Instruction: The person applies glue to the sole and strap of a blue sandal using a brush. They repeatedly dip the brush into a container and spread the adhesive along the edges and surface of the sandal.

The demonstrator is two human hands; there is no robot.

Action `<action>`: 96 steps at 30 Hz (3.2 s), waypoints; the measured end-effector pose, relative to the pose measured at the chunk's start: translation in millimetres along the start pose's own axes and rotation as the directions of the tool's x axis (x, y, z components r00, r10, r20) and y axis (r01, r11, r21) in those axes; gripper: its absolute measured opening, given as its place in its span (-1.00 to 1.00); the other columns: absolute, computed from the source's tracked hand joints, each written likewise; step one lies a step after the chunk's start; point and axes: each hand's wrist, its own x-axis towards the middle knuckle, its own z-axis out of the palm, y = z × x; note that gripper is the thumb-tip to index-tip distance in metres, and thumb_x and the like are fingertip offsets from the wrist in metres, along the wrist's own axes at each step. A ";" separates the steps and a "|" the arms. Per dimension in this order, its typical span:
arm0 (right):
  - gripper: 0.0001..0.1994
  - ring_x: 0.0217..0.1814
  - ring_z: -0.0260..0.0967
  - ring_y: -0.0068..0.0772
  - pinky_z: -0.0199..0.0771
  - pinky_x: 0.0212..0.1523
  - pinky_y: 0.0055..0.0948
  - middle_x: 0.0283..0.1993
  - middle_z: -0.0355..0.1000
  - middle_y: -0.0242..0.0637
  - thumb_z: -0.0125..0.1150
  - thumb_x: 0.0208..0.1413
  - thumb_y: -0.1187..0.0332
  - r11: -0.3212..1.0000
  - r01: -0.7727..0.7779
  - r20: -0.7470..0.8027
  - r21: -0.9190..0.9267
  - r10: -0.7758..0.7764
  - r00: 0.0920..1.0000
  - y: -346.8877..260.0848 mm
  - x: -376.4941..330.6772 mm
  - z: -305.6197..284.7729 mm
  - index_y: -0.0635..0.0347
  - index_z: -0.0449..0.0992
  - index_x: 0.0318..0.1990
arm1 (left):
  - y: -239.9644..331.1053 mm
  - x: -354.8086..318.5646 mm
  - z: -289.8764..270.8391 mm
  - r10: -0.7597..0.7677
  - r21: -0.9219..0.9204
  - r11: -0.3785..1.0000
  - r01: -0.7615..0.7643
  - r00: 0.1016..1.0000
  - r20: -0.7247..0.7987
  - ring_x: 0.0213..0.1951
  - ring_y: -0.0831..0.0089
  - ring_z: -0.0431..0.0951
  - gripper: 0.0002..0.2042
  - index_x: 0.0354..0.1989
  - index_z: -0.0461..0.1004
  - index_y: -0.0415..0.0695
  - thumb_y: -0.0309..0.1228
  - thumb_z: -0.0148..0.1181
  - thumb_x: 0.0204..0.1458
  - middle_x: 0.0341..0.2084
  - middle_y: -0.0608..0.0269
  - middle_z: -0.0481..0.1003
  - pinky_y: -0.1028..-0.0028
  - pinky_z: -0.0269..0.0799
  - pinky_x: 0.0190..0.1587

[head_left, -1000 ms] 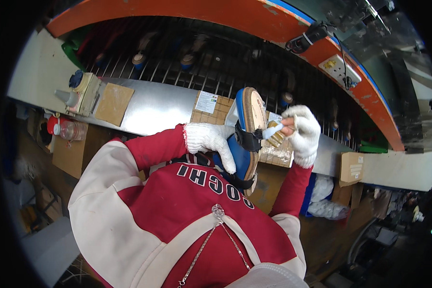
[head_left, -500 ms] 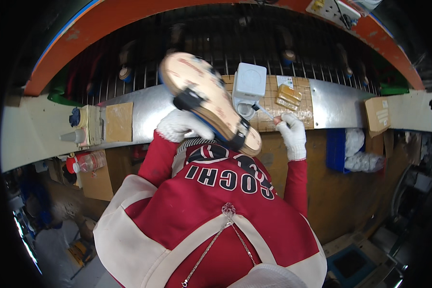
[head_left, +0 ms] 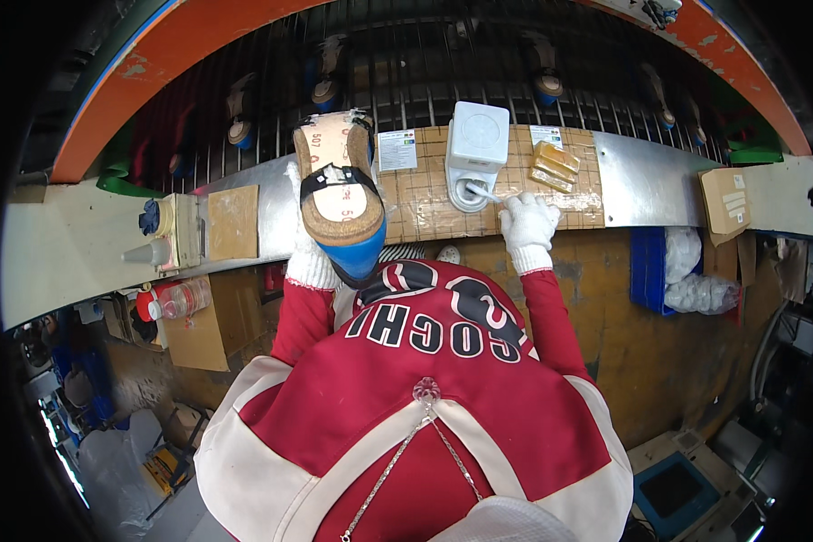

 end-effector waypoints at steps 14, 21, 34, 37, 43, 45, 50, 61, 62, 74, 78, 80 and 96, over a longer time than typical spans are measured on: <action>-0.83 -0.49 0.26 -0.60 0.26 -0.47 -0.51 -0.52 0.42 -0.40 0.34 0.08 0.31 0.287 -0.563 0.524 0.775 0.206 0.826 25.3 -8.3 -13.3 0.21 0.65 -0.25 | -33.5 -0.4 81.2 0.153 0.452 0.887 -0.098 0.985 -0.085 0.01 0.31 0.58 -0.29 0.31 0.29 -0.17 0.20 -0.02 0.23 0.14 0.06 0.47 0.31 0.58 0.06; -0.83 -0.28 0.38 -0.35 0.37 -0.29 -0.40 -0.28 0.52 -0.31 0.50 -0.08 0.40 0.828 0.227 -0.525 0.513 0.094 0.846 -17.8 20.5 -141.3 0.10 0.71 -0.27 | -53.2 12.3 134.1 0.126 0.581 0.787 -0.207 0.976 0.178 0.02 0.37 0.58 -0.44 0.25 0.35 -0.16 0.01 0.09 0.26 0.07 0.08 0.52 0.32 0.57 0.09; -0.82 -0.19 0.38 -0.35 0.31 -0.16 -0.39 -0.24 0.53 -0.31 0.50 -0.06 0.40 0.822 0.243 -0.529 0.515 0.081 0.845 -45.6 32.2 -194.5 0.16 0.71 -0.25 | -60.8 0.1 166.9 0.054 0.721 0.638 -0.272 0.949 0.310 0.14 0.38 0.45 -0.23 0.40 0.12 -0.39 -0.27 0.33 0.09 0.19 0.00 0.40 0.41 0.36 0.21; -0.82 -0.21 0.38 -0.37 0.25 -0.15 -0.39 -0.25 0.53 -0.32 0.50 -0.06 0.38 0.858 0.259 -0.547 0.443 0.030 0.837 -43.3 40.7 -202.7 0.13 0.71 -0.25 | -60.5 -4.4 169.9 0.074 0.761 0.585 -0.279 0.953 0.293 0.12 0.37 0.47 -0.15 0.39 0.10 -0.43 -0.24 0.39 0.01 0.16 -0.03 0.42 0.43 0.39 0.18; -0.81 -0.24 0.39 -0.36 0.24 -0.15 -0.38 -0.24 0.53 -0.33 0.51 -0.08 0.38 0.880 0.325 -0.627 0.347 -0.040 0.778 -40.1 59.7 -212.6 0.10 0.71 -0.26 | -59.8 -7.1 173.2 0.073 0.745 0.596 -0.299 0.944 0.321 0.14 0.37 0.45 -0.18 0.40 0.10 -0.40 -0.30 0.38 0.03 0.19 -0.02 0.40 0.41 0.36 0.22; -0.84 -0.13 0.39 -0.32 0.35 -0.09 -0.37 -0.18 0.53 -0.27 0.48 -0.02 0.40 0.881 0.297 -0.586 0.367 -0.029 0.810 -36.8 60.8 -212.9 0.21 0.70 -0.27 | -61.4 -5.3 172.4 0.038 0.679 0.681 -0.276 0.938 0.344 0.14 0.39 0.46 -0.20 0.40 0.10 -0.38 -0.28 0.37 0.06 0.19 0.01 0.41 0.41 0.36 0.22; -0.83 -0.15 0.35 -0.30 0.33 -0.14 -0.36 -0.21 0.53 -0.29 0.52 -0.12 0.40 0.775 0.376 -0.522 0.507 -0.070 0.850 -26.6 61.3 -205.2 0.14 0.70 -0.33 | -63.6 2.8 171.5 0.045 0.622 0.738 -0.260 0.940 0.339 0.07 0.45 0.53 -0.14 0.34 0.20 -0.37 0.02 0.38 0.03 0.09 0.11 0.48 0.43 0.46 0.14; -0.82 -0.27 0.39 -0.40 0.35 -0.24 -0.44 -0.27 0.49 -0.28 0.45 0.04 0.32 0.785 0.273 -0.474 0.556 0.029 0.880 -19.7 54.0 -195.7 0.22 0.68 -0.27 | -68.6 11.5 173.6 0.020 0.572 0.800 -0.183 0.960 0.278 -0.03 0.48 0.59 -0.42 0.25 0.35 -0.17 0.00 0.17 0.22 0.02 0.19 0.53 0.42 0.58 0.03; -0.82 -0.28 0.39 -0.40 0.35 -0.25 -0.43 -0.28 0.48 -0.28 0.44 0.04 0.32 0.731 0.235 -0.416 0.641 0.074 0.906 -22.3 51.4 -193.4 0.23 0.67 -0.27 | -69.5 11.9 174.2 0.035 0.557 0.809 -0.185 0.963 0.269 -0.04 0.48 0.60 -0.42 0.25 0.35 -0.17 0.00 0.16 0.22 0.02 0.19 0.53 0.42 0.58 0.02; -0.81 -0.30 0.38 -0.52 0.37 -0.33 -0.52 -0.27 0.42 -0.30 0.41 0.08 0.39 0.538 0.099 -0.215 0.837 0.157 0.964 -52.7 14.8 -184.4 0.36 0.64 -0.24 | -67.8 10.4 168.5 0.193 0.556 0.773 -0.305 0.948 0.251 0.06 0.45 0.53 -0.40 0.30 0.28 -0.27 -0.12 0.20 0.22 0.07 0.13 0.50 0.45 0.46 0.14; -0.82 -0.30 0.37 -0.44 0.31 -0.24 -0.43 -0.29 0.47 -0.31 0.45 0.02 0.37 0.659 0.151 -0.319 0.737 0.142 0.937 -53.3 30.3 -185.6 0.25 0.67 -0.25 | -66.2 9.1 167.7 0.197 0.576 0.749 -0.327 0.940 0.278 0.01 0.48 0.56 -0.44 0.28 0.31 -0.24 -0.11 0.17 0.24 0.06 0.18 0.50 0.46 0.51 0.10; -0.83 -0.28 0.37 -0.41 0.26 -0.18 -0.40 -0.27 0.48 -0.34 0.46 0.00 0.36 0.761 0.211 -0.426 0.613 0.094 0.900 -52.8 38.4 -185.9 0.19 0.68 -0.26 | -64.1 8.3 168.0 0.197 0.583 0.743 -0.329 0.940 0.279 0.01 0.49 0.56 -0.42 0.28 0.30 -0.25 -0.10 0.19 0.23 0.06 0.18 0.50 0.47 0.51 0.10; -0.80 -0.16 0.40 -0.27 0.35 -0.11 -0.34 -0.26 0.50 -0.27 0.48 -0.05 0.33 0.679 0.197 -0.239 0.707 -0.033 0.971 -33.0 22.7 -178.9 0.20 0.69 -0.27 | -41.0 21.8 163.2 0.248 0.630 0.684 -0.368 0.929 0.273 0.09 0.42 0.51 -0.30 0.34 0.23 -0.34 -0.13 0.30 0.16 0.11 0.06 0.48 0.43 0.41 0.19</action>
